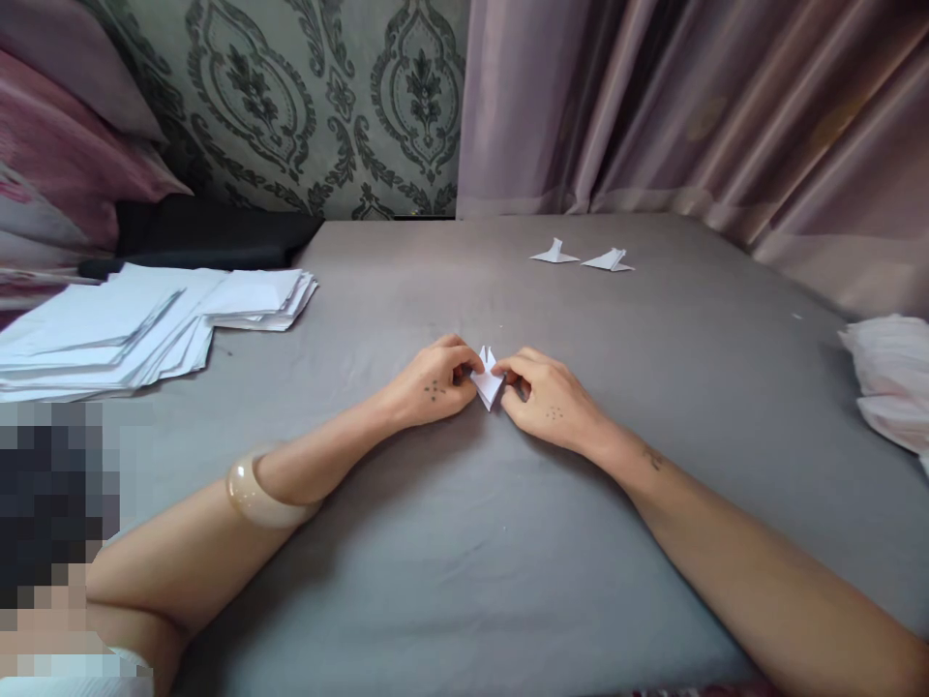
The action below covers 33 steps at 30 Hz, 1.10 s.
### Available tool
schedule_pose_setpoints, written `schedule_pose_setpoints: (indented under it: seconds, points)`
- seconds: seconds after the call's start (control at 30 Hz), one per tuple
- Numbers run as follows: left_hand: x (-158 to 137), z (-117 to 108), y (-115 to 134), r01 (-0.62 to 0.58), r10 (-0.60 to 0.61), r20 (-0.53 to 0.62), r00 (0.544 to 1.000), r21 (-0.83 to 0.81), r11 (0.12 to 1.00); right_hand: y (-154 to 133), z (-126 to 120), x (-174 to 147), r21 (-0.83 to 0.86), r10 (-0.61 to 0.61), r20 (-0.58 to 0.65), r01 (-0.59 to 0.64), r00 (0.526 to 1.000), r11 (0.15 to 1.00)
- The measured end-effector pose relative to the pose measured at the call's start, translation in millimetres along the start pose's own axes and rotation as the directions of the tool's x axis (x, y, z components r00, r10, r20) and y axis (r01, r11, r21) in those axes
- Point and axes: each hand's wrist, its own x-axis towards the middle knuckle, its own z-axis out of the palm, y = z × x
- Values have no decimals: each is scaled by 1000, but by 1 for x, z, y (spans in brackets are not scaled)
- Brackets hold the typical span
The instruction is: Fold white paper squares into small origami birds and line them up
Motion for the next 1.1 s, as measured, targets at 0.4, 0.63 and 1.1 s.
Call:
schedule_pose_setpoints:
  seconds: [0.4,0.63,1.1]
  points:
    - [4,-4,-3,29,-29,-7,1000,-40,999,1,0,5,99,49,-27,-46,998,994]
    - [5,0,-3,97,-97,-48,994,-6,995,1,1,11,87,131,4,-131,991,988]
    - [8,5,-7,164,-164,-57,985,-17,986,-4,-1,17,84,271,14,-271,963,959]
